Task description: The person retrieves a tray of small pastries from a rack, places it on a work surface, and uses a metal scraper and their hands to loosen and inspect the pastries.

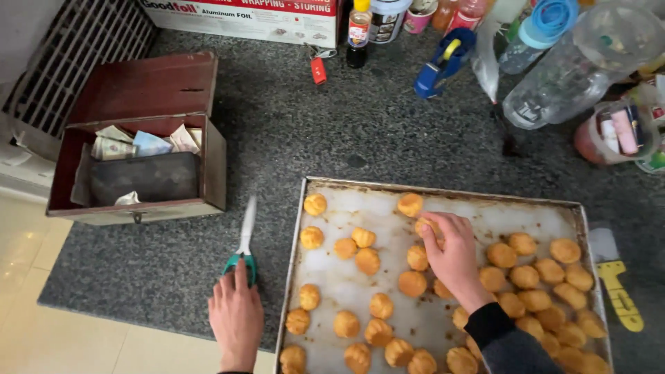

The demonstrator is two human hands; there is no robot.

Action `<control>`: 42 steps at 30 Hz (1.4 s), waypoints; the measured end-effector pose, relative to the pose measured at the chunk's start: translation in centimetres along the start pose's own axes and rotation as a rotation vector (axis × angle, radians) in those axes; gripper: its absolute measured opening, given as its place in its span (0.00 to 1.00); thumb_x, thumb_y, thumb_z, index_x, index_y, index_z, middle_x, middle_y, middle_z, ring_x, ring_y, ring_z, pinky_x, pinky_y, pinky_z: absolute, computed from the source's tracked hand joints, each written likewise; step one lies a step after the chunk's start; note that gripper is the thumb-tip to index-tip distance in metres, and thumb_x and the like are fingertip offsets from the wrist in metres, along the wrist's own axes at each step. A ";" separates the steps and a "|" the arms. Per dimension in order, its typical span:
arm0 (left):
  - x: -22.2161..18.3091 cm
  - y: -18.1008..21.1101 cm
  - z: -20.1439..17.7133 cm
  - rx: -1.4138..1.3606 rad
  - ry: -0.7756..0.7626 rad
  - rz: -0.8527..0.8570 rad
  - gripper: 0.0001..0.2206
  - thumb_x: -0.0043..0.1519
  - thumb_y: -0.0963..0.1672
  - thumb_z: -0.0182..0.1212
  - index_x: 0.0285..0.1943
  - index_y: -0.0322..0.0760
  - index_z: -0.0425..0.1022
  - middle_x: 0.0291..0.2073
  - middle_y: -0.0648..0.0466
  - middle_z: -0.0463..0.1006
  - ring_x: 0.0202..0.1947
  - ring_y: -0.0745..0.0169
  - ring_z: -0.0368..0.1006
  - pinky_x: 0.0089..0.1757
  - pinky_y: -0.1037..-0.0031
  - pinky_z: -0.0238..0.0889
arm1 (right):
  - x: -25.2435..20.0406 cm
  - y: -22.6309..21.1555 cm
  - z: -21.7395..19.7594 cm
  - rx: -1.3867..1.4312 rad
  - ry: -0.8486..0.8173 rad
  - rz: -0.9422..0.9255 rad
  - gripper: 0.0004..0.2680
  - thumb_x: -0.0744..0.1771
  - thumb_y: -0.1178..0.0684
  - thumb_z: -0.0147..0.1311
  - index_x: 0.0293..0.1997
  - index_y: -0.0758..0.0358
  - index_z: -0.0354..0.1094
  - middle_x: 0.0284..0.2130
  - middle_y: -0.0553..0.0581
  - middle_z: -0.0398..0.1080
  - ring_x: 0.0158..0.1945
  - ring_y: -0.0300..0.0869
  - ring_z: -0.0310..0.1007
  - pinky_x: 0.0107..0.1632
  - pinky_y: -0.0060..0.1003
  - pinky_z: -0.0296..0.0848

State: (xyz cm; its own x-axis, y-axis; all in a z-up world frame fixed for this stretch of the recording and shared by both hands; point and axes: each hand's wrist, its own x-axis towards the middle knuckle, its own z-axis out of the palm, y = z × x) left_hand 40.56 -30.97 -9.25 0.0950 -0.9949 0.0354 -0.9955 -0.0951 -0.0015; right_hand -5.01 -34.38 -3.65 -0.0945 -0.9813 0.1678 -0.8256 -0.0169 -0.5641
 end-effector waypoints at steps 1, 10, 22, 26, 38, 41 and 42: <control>-0.2 0.0 0.1 0.066 -0.026 -0.014 0.37 0.61 0.50 0.68 0.85 0.50 0.66 0.52 0.50 0.78 0.52 0.44 0.80 0.48 0.52 0.76 | -0.3 0.9 0.0 -0.013 0.002 0.003 0.14 0.77 0.42 0.47 0.66 0.54 0.76 0.59 0.53 0.77 0.64 0.54 0.71 0.68 0.55 0.71; -4.9 -1.2 -0.1 -0.273 -0.251 -0.470 0.47 0.56 0.52 0.63 0.91 0.45 0.55 0.67 0.35 0.80 0.65 0.29 0.78 0.63 0.39 0.67 | -2.1 4.9 -4.5 0.063 -0.039 0.001 0.15 0.76 0.41 0.47 0.65 0.54 0.76 0.59 0.54 0.77 0.65 0.55 0.71 0.69 0.57 0.70; -16.1 7.6 -4.8 -1.511 0.106 -0.776 0.16 0.80 0.49 0.60 0.38 0.41 0.74 0.23 0.56 0.71 0.21 0.70 0.59 0.24 0.74 0.50 | -6.6 6.8 -11.5 0.251 -0.075 0.057 0.14 0.75 0.44 0.50 0.66 0.58 0.77 0.59 0.55 0.78 0.65 0.52 0.76 0.65 0.52 0.77; -20.1 15.7 -9.1 -1.821 -0.002 -0.768 0.13 0.76 0.50 0.62 0.45 0.38 0.79 0.29 0.52 0.75 0.24 0.67 0.66 0.26 0.74 0.58 | -8.5 2.9 -11.6 0.493 -0.106 -0.031 0.13 0.74 0.44 0.55 0.60 0.57 0.81 0.54 0.53 0.87 0.55 0.41 0.87 0.55 0.36 0.83; -29.3 20.9 -19.0 -2.267 -0.383 -0.219 0.22 0.76 0.48 0.53 0.66 0.18 0.73 0.38 0.27 0.85 0.28 0.34 0.82 0.37 0.58 0.79 | -16.8 -11.6 -14.2 1.066 -0.825 -0.113 0.10 0.73 0.51 0.60 0.53 0.68 0.80 0.43 0.53 0.81 0.50 0.38 0.79 0.55 0.33 0.74; -32.1 19.6 -19.0 -2.290 -0.396 -0.250 0.24 0.75 0.49 0.55 0.71 0.22 0.72 0.37 0.25 0.85 0.26 0.31 0.82 0.36 0.54 0.78 | -18.9 -13.1 -13.9 0.953 -0.778 -0.011 0.08 0.71 0.53 0.64 0.48 0.67 0.84 0.39 0.53 0.85 0.45 0.36 0.80 0.52 0.31 0.76; -32.9 19.1 -19.5 -2.296 -0.398 -0.251 0.28 0.74 0.50 0.56 0.78 0.24 0.70 0.35 0.26 0.84 0.25 0.33 0.82 0.36 0.57 0.78 | -19.6 -13.8 -13.8 0.941 -0.768 -0.015 0.07 0.71 0.52 0.65 0.46 0.66 0.83 0.38 0.52 0.84 0.44 0.35 0.79 0.50 0.32 0.76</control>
State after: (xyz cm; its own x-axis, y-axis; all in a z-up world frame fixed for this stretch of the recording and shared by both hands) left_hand 18.37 0.62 9.08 -0.1150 -0.9568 -0.2669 0.6775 -0.2721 0.6833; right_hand 0.54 -12.29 12.01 0.5295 -0.8324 -0.1637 -0.0670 0.1513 -0.9862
